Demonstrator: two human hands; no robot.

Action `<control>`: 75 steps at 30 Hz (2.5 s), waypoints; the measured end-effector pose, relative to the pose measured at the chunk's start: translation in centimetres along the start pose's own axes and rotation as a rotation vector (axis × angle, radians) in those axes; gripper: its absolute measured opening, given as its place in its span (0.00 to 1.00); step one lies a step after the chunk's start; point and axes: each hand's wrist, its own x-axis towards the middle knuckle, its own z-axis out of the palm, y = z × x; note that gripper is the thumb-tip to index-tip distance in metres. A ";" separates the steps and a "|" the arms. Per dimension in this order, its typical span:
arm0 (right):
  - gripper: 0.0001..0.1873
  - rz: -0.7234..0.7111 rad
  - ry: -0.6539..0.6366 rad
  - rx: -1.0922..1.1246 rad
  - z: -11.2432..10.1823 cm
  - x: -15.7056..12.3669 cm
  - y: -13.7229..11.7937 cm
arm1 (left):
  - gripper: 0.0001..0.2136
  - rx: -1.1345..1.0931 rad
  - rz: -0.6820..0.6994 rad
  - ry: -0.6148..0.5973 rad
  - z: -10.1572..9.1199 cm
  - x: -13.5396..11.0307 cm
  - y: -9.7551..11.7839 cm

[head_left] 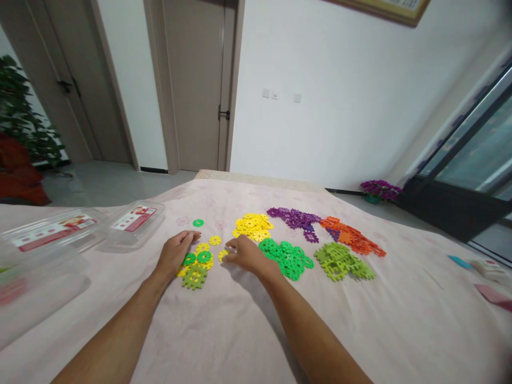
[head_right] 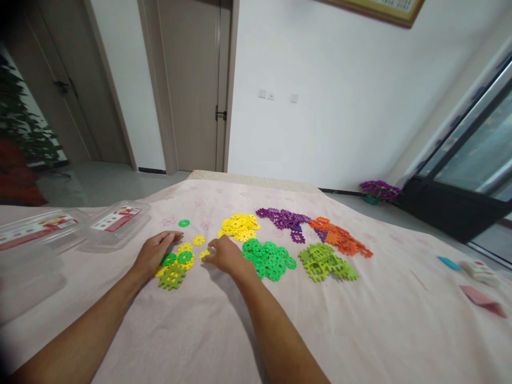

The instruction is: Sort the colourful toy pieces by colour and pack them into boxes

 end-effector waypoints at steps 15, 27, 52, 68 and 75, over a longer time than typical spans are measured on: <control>0.11 0.205 0.318 0.554 1.7 3.3 2.5 | 0.22 -0.017 -0.010 -0.014 0.3 0.3 -0.3; 0.24 -0.281 0.397 0.090 5.3 3.0 2.1 | 0.22 -0.063 -0.007 0.016 0.4 0.6 -0.5; 0.22 0.207 0.706 0.208 2.4 4.6 4.3 | 0.22 -0.074 -0.006 0.035 0.5 0.3 0.3; 0.12 -0.183 0.300 -0.076 4.3 1.8 2.2 | 0.29 0.791 0.209 -0.037 0.8 3.6 -2.4; 0.11 -0.193 0.272 -0.129 4.2 2.0 2.3 | 0.26 0.816 0.237 -0.343 0.6 5.4 -2.2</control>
